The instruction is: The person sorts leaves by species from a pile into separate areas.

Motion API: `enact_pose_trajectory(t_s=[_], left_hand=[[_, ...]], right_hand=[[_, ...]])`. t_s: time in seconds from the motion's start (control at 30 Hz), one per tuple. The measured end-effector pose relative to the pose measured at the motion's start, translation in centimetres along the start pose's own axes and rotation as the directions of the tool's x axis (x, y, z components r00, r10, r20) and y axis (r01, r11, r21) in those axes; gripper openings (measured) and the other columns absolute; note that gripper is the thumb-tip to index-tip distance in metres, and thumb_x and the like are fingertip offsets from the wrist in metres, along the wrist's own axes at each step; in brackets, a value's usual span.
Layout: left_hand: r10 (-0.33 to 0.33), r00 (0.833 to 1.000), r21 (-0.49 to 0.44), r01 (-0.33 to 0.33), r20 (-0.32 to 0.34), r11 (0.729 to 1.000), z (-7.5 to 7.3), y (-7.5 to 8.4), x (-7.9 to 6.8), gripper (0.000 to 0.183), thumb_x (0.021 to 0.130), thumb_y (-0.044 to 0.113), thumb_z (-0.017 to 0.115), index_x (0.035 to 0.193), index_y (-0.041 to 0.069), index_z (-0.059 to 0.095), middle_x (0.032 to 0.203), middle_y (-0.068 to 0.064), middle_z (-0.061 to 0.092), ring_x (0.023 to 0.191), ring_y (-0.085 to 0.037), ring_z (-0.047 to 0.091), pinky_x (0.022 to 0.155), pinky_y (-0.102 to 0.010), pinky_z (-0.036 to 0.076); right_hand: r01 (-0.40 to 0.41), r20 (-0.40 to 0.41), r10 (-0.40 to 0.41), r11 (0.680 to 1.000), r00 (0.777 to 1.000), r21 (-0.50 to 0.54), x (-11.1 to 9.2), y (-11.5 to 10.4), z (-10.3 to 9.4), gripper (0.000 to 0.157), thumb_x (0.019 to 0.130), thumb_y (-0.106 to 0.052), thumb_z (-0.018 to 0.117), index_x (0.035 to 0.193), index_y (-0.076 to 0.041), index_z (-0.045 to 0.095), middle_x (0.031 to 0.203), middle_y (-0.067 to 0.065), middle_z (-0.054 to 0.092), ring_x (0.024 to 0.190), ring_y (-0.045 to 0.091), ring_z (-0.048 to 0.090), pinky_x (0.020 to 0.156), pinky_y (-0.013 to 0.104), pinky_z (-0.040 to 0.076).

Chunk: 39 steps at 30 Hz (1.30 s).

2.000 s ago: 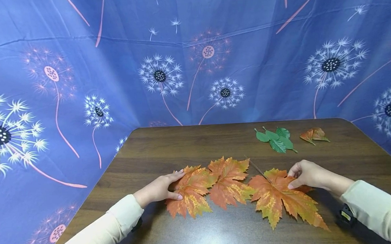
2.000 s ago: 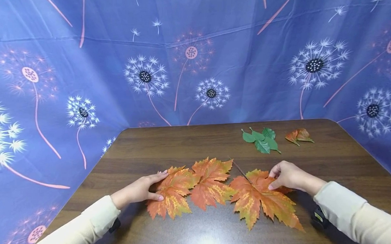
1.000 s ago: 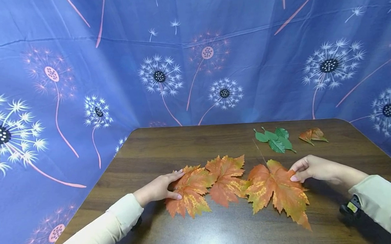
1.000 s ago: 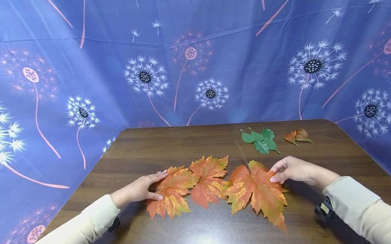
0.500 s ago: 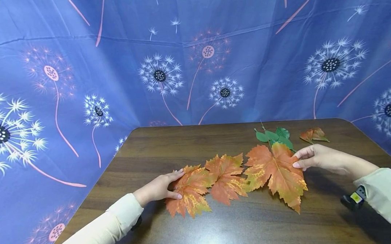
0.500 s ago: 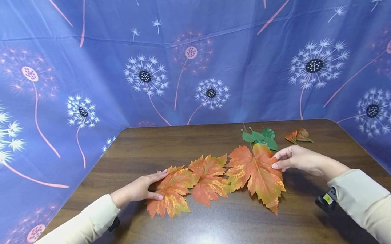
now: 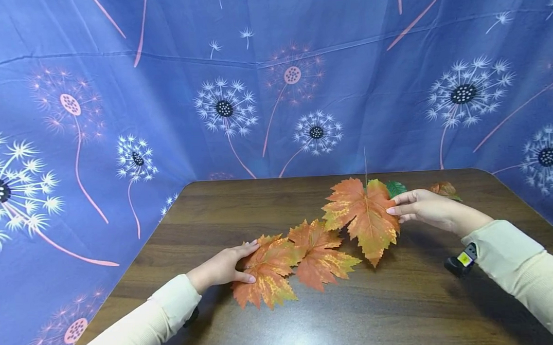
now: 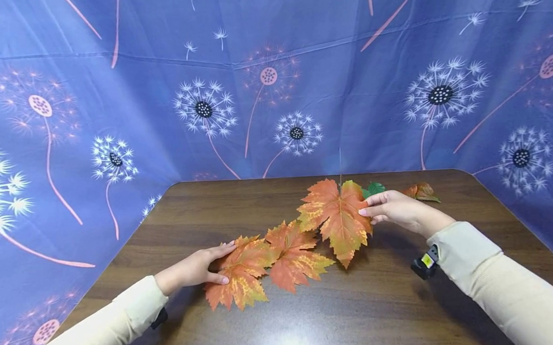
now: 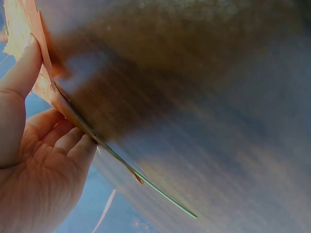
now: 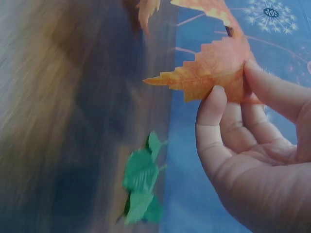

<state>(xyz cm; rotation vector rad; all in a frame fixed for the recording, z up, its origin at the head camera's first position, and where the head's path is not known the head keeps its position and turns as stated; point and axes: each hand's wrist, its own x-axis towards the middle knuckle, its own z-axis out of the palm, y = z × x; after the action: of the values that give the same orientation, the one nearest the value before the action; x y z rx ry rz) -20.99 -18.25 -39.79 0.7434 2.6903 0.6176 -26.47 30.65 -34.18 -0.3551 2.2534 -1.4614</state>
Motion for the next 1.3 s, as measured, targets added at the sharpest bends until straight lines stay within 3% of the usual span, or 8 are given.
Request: enact_pose_trajectory(t_s=[0.23, 0.5, 0.77, 0.83, 0.97, 1.1, 1.2, 1.3], left_hand=[[0.010, 1.000, 0.007, -0.010, 0.001, 1.000, 0.1, 0.0, 0.0, 0.084, 0.082, 0.031, 0.076, 0.151, 0.007, 0.035, 0.156, -0.020, 0.030, 0.144, -0.040, 0.028, 0.113, -0.057, 0.028], [0.012, 1.000, 0.004, -0.012, 0.000, 1.000, 0.0, 0.0, 0.2, 0.084, 0.083, 0.031, 0.075, 0.151, 0.006, 0.034, 0.157, -0.017, 0.029, 0.144, -0.039, 0.027, 0.114, -0.057, 0.027], [0.020, 1.000, -0.021, -0.020, 0.003, 1.000, 0.1, -0.3, 0.0, 0.084, 0.083, 0.031, 0.075, 0.151, 0.006, 0.033, 0.158, -0.016, 0.028, 0.145, -0.039, 0.026, 0.114, -0.057, 0.026], [0.020, 1.000, -0.023, -0.020, 0.006, 1.000, 0.2, -0.5, -0.1, 0.084, 0.083, 0.032, 0.075, 0.151, 0.006, 0.033, 0.158, -0.015, 0.028, 0.145, -0.039, 0.025, 0.114, -0.058, 0.026], [0.022, 1.000, -0.036, -0.022, 0.010, 0.999, 0.3, -0.6, -0.1, 0.084, 0.083, 0.031, 0.075, 0.151, 0.006, 0.033, 0.158, -0.015, 0.028, 0.145, -0.039, 0.025, 0.114, -0.058, 0.026], [0.029, 0.999, -0.040, -0.028, 0.019, 0.999, 0.2, -0.6, 0.0, 0.083, 0.083, 0.031, 0.074, 0.151, 0.006, 0.033, 0.158, -0.016, 0.028, 0.145, -0.039, 0.025, 0.114, -0.058, 0.026], [0.033, 0.999, -0.039, -0.032, 0.022, 0.999, 0.1, -0.6, 0.0, 0.083, 0.083, 0.030, 0.074, 0.151, 0.006, 0.034, 0.157, -0.017, 0.028, 0.145, -0.040, 0.025, 0.114, -0.057, 0.026], [0.043, 0.999, -0.029, -0.043, 0.017, 0.999, 0.1, -0.6, 0.1, 0.083, 0.083, 0.030, 0.075, 0.151, 0.006, 0.034, 0.157, -0.018, 0.029, 0.144, -0.040, 0.026, 0.113, -0.057, 0.027]], right_hand=[[-0.006, -0.013, 0.007, 0.996, 1.000, 0.087, 3.0, -1.3, 1.6, 0.025, 0.096, -0.013, 0.060, 0.114, 0.003, 0.057, 0.097, -0.007, 0.065, 0.088, 0.005, 0.063, 0.082, 0.028, 0.055], [-0.044, -0.022, 0.048, 0.983, 0.999, 0.178, 5.8, -2.2, 3.4, 0.052, 0.096, -0.013, 0.059, 0.133, 0.015, 0.034, 0.105, -0.001, 0.060, 0.089, 0.006, 0.061, 0.081, 0.026, 0.055], [-0.045, -0.046, 0.064, 0.940, 0.997, 0.337, 8.2, -2.5, 4.7, 0.024, 0.096, -0.005, 0.057, 0.116, 0.003, 0.046, 0.085, -0.007, 0.067, 0.079, 0.007, 0.063, 0.073, 0.023, 0.055], [-0.043, -0.055, 0.067, 0.933, 0.996, 0.358, 8.7, -2.4, 5.1, 0.030, 0.096, -0.005, 0.057, 0.121, 0.005, 0.044, 0.084, -0.007, 0.067, 0.079, 0.006, 0.064, 0.073, 0.023, 0.054], [-0.024, -0.090, 0.063, 0.925, 0.994, 0.380, 10.1, -1.6, 5.6, 0.060, 0.094, -0.007, 0.061, 0.138, 0.015, 0.028, 0.087, -0.007, 0.063, 0.082, 0.006, 0.061, 0.076, 0.022, 0.054], [0.020, -0.091, 0.020, 0.906, 0.996, 0.422, 11.6, 0.0, 5.2, 0.080, 0.087, -0.014, 0.072, 0.142, 0.018, 0.023, 0.094, -0.004, 0.058, 0.085, 0.008, 0.059, 0.078, 0.023, 0.054], [-0.003, -0.112, 0.059, 0.896, 0.992, 0.445, 11.9, -0.6, 5.5, 0.080, 0.090, -0.011, 0.068, 0.146, 0.015, 0.018, 0.099, -0.002, 0.052, 0.084, 0.007, 0.055, 0.077, 0.022, 0.053], [-0.054, -0.145, 0.136, 0.886, 0.980, 0.461, 11.8, -1.9, 6.1, 0.075, 0.097, -0.006, 0.056, 0.150, 0.012, 0.006, 0.094, -0.004, 0.052, 0.078, 0.005, 0.053, 0.076, 0.020, 0.052]])
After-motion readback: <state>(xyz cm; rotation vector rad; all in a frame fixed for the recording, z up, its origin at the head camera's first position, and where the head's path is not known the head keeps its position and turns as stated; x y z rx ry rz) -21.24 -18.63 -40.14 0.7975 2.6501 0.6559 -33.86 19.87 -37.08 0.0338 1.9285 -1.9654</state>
